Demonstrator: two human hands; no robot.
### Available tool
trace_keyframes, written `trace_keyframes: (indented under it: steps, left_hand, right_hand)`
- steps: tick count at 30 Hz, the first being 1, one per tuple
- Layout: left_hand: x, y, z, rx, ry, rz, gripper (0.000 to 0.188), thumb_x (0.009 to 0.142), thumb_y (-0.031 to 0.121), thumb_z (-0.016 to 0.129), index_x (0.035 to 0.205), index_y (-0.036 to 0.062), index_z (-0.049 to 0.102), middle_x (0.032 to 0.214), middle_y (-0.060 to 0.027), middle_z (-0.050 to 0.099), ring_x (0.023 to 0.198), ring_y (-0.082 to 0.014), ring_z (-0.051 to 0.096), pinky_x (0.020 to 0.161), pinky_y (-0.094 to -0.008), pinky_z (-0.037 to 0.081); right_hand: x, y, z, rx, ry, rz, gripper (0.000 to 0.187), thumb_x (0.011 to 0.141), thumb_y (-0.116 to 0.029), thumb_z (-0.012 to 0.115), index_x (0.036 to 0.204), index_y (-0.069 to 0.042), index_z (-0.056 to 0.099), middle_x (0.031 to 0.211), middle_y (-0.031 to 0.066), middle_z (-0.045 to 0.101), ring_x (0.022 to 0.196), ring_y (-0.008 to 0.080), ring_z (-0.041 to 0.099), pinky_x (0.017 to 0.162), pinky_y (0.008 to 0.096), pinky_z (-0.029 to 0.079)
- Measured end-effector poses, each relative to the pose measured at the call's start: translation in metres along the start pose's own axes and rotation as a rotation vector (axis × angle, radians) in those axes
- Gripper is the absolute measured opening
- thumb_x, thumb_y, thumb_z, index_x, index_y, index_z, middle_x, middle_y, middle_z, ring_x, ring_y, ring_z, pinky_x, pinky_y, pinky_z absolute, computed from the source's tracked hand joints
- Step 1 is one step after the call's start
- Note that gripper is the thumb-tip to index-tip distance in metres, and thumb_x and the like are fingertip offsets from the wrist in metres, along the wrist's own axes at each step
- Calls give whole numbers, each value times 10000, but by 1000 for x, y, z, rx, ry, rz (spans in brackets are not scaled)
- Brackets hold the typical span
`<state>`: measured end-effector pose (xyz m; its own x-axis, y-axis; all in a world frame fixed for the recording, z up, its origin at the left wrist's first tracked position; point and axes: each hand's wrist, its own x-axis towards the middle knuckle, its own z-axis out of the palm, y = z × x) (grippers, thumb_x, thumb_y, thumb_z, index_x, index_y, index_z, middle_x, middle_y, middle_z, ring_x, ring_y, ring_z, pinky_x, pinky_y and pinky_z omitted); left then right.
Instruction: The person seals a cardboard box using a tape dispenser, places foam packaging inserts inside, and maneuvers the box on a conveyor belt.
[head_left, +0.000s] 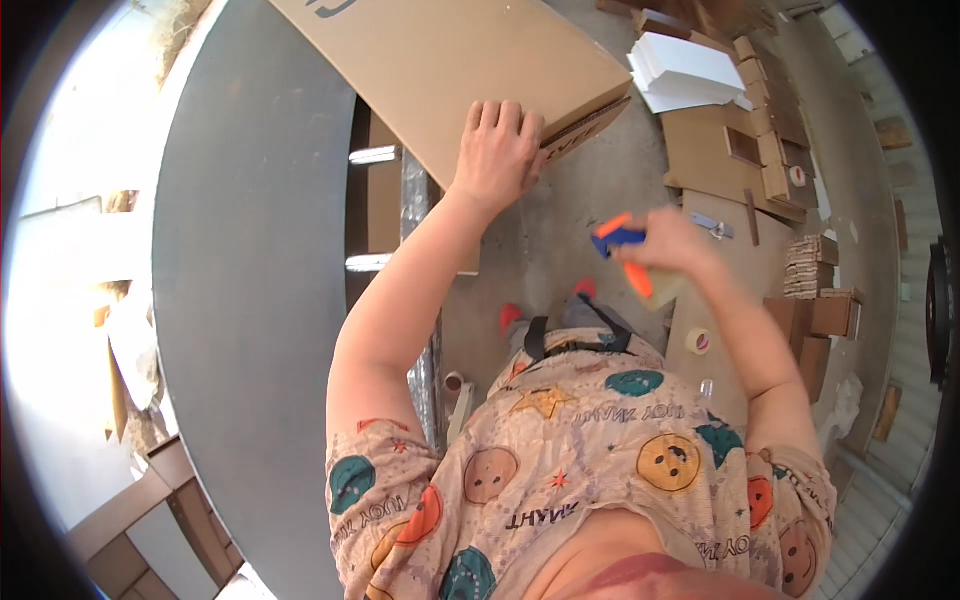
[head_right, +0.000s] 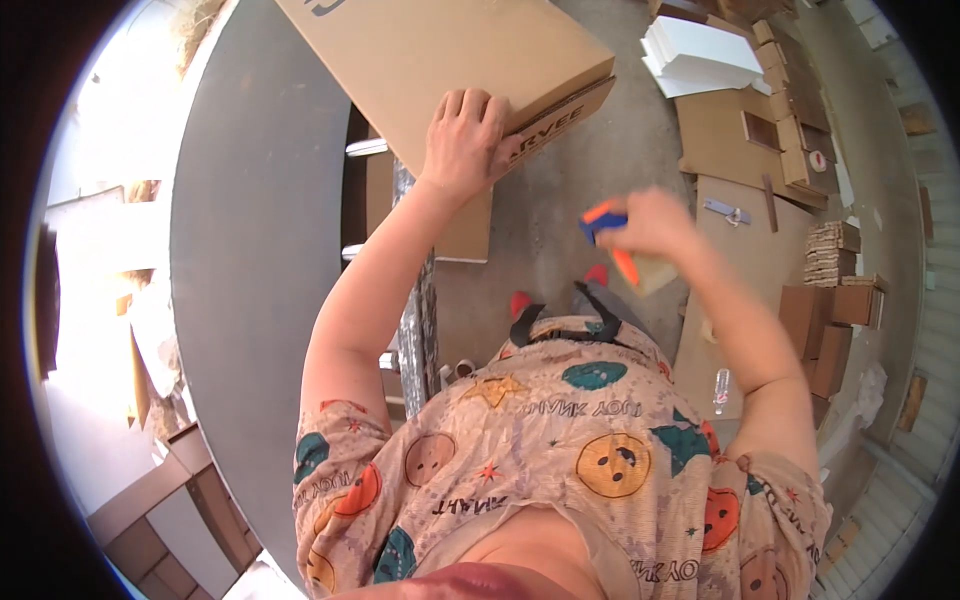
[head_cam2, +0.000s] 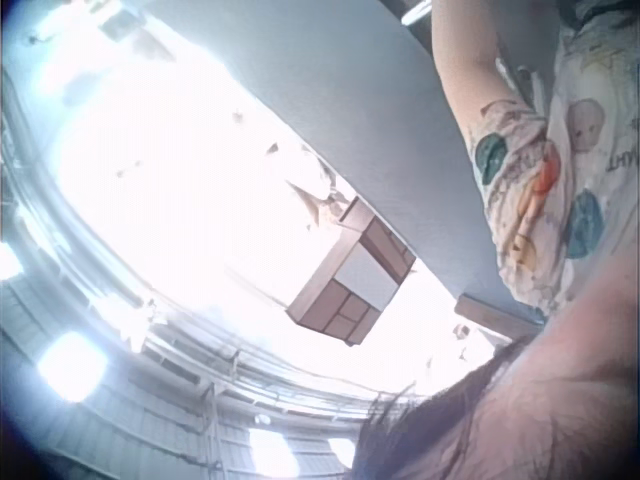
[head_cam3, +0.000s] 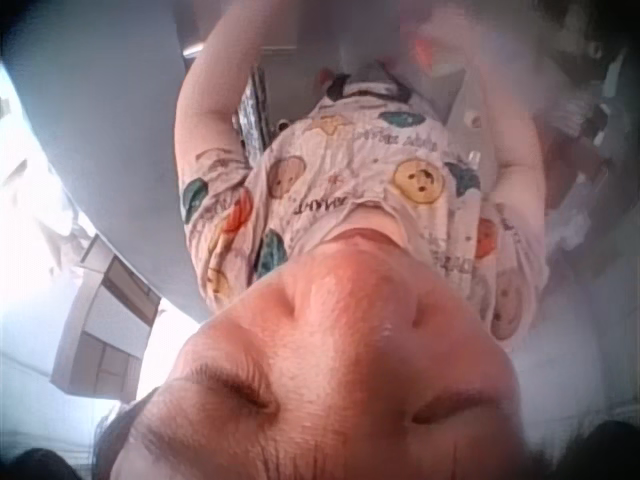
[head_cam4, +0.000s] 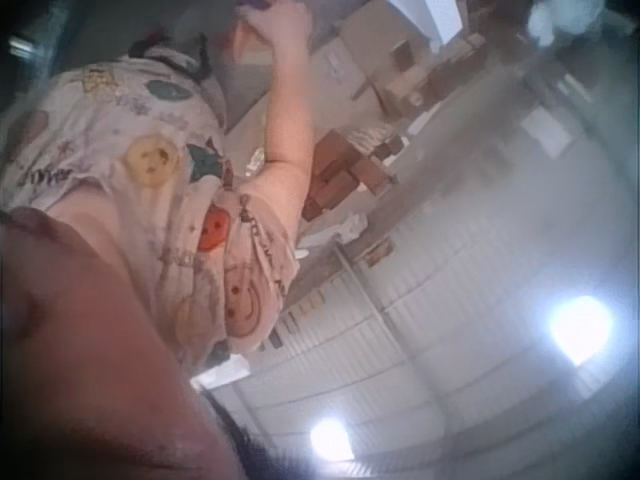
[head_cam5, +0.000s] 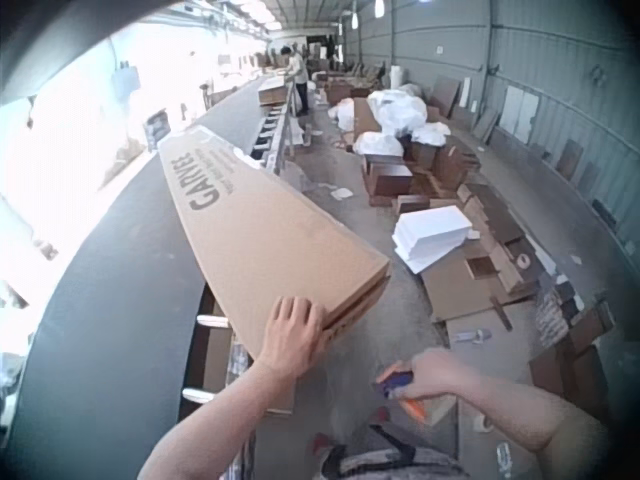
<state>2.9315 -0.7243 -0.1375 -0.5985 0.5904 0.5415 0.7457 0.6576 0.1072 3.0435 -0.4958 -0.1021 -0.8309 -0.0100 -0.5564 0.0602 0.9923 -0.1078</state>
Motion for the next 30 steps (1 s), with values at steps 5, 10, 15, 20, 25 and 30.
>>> trace_keyframes:
  steps: [5,10,15,20,25,30]
  left_hand:
    - [-20,-9,0,31,50,0,380,677,226,737,951,47,545,946,-103,531,911,-295,508,795,-386,456]
    - [-13,3,4,10,84,15,329,685,235,730,884,41,554,917,-92,537,889,-284,515,790,-374,462]
    - [-27,2,5,124,112,14,311,678,233,728,854,48,550,867,-83,520,841,-268,517,776,-358,471]
    - [-23,12,-1,48,108,45,301,678,227,724,864,62,555,857,-80,515,836,-257,519,765,-354,472]
    - [-42,8,-12,20,90,-42,317,676,234,732,884,66,561,896,-79,522,868,-262,524,741,-355,475]
    - [-32,20,-12,40,37,19,332,698,251,723,914,53,566,911,-78,523,883,-260,524,722,-348,480]
  right_hand:
    - [-5,-69,-167,292,659,-703,414,736,-371,688,1065,-120,680,915,81,705,779,165,658,730,319,517]
    - [33,-111,-210,55,413,-466,490,774,-457,590,1094,-90,652,982,160,658,874,261,633,773,355,491]
    - [64,-108,-156,-112,303,-412,427,617,-429,606,817,-68,715,714,178,651,643,298,612,585,363,477]
    - [52,-104,-158,-140,189,-252,412,609,-392,640,883,-93,709,715,185,644,622,315,607,582,371,482]
    - [-22,-21,-21,96,35,-266,390,683,-377,629,1037,-224,682,971,89,681,949,262,629,809,384,504]
    - [-57,40,63,154,49,43,400,656,-378,705,1005,-183,699,863,142,684,829,284,662,777,384,523]
